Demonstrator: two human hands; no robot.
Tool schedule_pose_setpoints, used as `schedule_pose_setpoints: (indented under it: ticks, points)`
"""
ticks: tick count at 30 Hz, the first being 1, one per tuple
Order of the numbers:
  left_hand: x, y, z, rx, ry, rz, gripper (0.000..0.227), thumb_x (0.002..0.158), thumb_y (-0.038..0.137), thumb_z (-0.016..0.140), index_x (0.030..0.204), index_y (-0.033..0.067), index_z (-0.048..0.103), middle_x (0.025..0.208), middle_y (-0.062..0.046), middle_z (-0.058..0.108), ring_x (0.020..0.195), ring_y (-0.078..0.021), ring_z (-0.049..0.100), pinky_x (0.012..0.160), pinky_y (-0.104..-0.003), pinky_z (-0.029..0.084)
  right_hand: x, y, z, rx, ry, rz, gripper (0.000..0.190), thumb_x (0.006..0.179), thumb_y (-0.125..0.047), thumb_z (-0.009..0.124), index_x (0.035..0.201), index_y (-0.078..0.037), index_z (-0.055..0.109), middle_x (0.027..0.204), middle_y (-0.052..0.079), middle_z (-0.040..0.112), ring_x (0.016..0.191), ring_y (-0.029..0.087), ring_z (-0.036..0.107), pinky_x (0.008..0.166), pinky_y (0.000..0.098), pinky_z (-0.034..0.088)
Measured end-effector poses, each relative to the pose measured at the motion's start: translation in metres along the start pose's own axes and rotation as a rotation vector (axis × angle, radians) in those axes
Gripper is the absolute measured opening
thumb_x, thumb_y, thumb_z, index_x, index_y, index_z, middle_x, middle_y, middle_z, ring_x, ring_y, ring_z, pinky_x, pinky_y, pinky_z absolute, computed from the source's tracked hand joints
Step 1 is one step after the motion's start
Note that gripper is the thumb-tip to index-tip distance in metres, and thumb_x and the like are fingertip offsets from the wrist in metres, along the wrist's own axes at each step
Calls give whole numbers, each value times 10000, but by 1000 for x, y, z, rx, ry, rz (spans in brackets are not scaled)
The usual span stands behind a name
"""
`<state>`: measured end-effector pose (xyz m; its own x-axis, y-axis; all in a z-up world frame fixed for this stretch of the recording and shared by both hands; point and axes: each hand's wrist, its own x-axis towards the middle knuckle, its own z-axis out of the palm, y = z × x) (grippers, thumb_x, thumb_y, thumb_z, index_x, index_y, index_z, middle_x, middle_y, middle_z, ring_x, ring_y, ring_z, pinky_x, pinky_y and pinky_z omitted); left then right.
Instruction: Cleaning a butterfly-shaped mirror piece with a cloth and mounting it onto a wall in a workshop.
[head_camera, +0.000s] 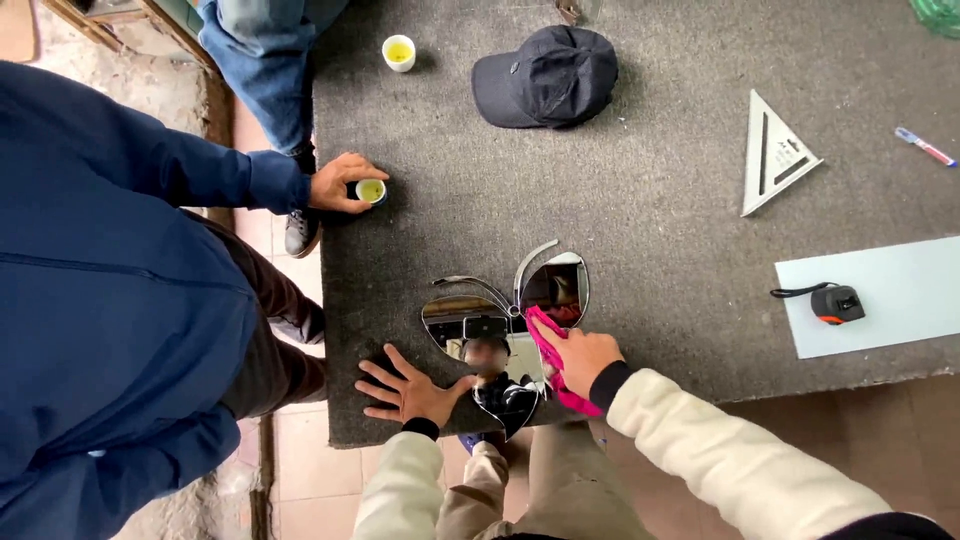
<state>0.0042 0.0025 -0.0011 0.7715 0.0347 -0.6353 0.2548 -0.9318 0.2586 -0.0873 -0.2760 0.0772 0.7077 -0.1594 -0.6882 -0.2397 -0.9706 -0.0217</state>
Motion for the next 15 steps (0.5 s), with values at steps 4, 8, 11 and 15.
schedule_pose_setpoints:
  ticks: [4, 8, 11, 15]
  points:
    - [2, -1, 8, 0, 26, -3, 1777, 618, 843, 959, 1749, 256, -279, 1750, -287, -388, 1588, -597, -313, 1177, -860, -164, 17, 7, 10, -8, 42, -7, 931, 1000, -500, 561, 1781, -453, 57, 1221, 104, 702, 1090, 409, 792, 961, 522, 631]
    - [-3, 2, 1, 3, 21, -7, 1767, 626, 815, 978, 1751, 261, -267, 1756, -284, -374, 1593, -592, -306, 1189, -859, -149, 17, 8, 36, -23, 67, -4, 914, 998, -570, 498, 1784, -436, 51, 1173, 127, 686, 1048, 427, 793, 930, 536, 636]
    - [-5, 3, -1, -5, 21, -12, 1754, 645, 814, 972, 1751, 259, -271, 1757, -284, -370, 1598, -587, -299, 1189, -853, -153, 8, 12, 15, 2, 37, 21, 896, 1011, -454, 490, 1782, -484, 35, 1187, 77, 689, 1074, 389, 798, 963, 479, 633]
    - [-2, 1, 3, 8, 29, -12, 1753, 640, 822, 966, 1754, 257, -264, 1758, -280, -369, 1595, -582, -311, 1187, -854, -156, 37, 29, -27, 27, 80, 95, 895, 1014, -402, 541, 1772, -498, 75, 1225, 127, 737, 1119, 423, 801, 971, 546, 628]
